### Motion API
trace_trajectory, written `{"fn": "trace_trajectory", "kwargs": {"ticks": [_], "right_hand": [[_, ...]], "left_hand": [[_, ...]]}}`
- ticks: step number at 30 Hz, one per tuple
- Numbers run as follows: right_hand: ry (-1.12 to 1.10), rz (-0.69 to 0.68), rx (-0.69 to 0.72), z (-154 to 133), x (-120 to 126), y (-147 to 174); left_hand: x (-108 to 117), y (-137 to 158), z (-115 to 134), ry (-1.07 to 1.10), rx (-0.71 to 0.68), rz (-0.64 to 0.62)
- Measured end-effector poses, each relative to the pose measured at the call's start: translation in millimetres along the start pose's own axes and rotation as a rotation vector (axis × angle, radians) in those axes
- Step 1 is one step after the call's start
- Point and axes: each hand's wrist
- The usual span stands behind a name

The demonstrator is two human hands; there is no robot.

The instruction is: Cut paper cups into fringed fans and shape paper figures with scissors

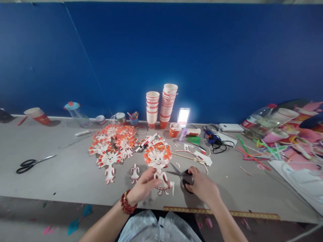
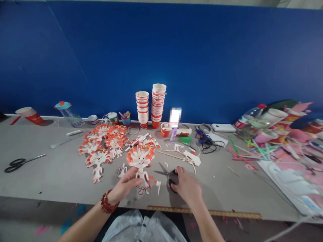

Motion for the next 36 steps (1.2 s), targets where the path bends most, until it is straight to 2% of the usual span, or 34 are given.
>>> {"fn": "trace_trajectory", "kwargs": {"ticks": [2,4,6,7,9,12,14,16,18,21,23,27,32,36], "right_hand": [[-0.116,-0.011,0.007,3,7,-3],[-0.33,-0.004,0.004,0,15,-6],[-0.698,0.013,0.011,-10,22,-8],[-0.942,0.044,-0.012,-18,25,-9],[-1.318,0.019,-0.082,-38,28,-12],[-1.578,-0.13,-0.117,-66,29,-15],[-1.585,-0.135,-0.161,-80,28,-17],[-1.555,-0.083,-0.154,-87,27,-18],[-1.504,-0.021,-0.114,-89,26,-17],[-1.426,0.031,-0.062,-87,23,-14],[-1.451,0.053,-0.014,-86,19,-10],[-1.546,0.17,0.095,-95,5,1],[-1.487,0.406,-0.078,-113,-11,5],[-1.53,0.449,-0.212,-113,-18,-4]], "left_hand": [[2,0,0,-0.044,-0.001,-0.016],[4,-1,-1,-0.12,-0.005,-0.027],[6,-2,-2,-0.18,-0.007,-0.016],[7,-3,-3,-0.197,-0.007,-0.005],[7,-4,-5,-0.212,-0.009,0.013],[8,-5,-8,-0.257,-0.004,0.001],[8,-6,-11,-0.249,0.031,-0.017],[8,-7,-14,-0.195,0.055,0.02],[8,-9,-19,-0.165,0.035,0.145],[7,-14,-25,-0.194,-0.041,0.408],[3,-17,-26,-0.196,-0.074,0.544],[-9,-19,-25,-0.132,-0.112,0.614],[-19,-20,-28,0.006,-0.147,0.613],[-20,-25,-32,0.221,-0.044,0.681]]}}
Point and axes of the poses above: each hand's wrist, its own y-axis away from the middle knuckle, its own x-axis out of the back of the hand, z = x × y, and after that the axes turned 12 degrees about z, right-handed
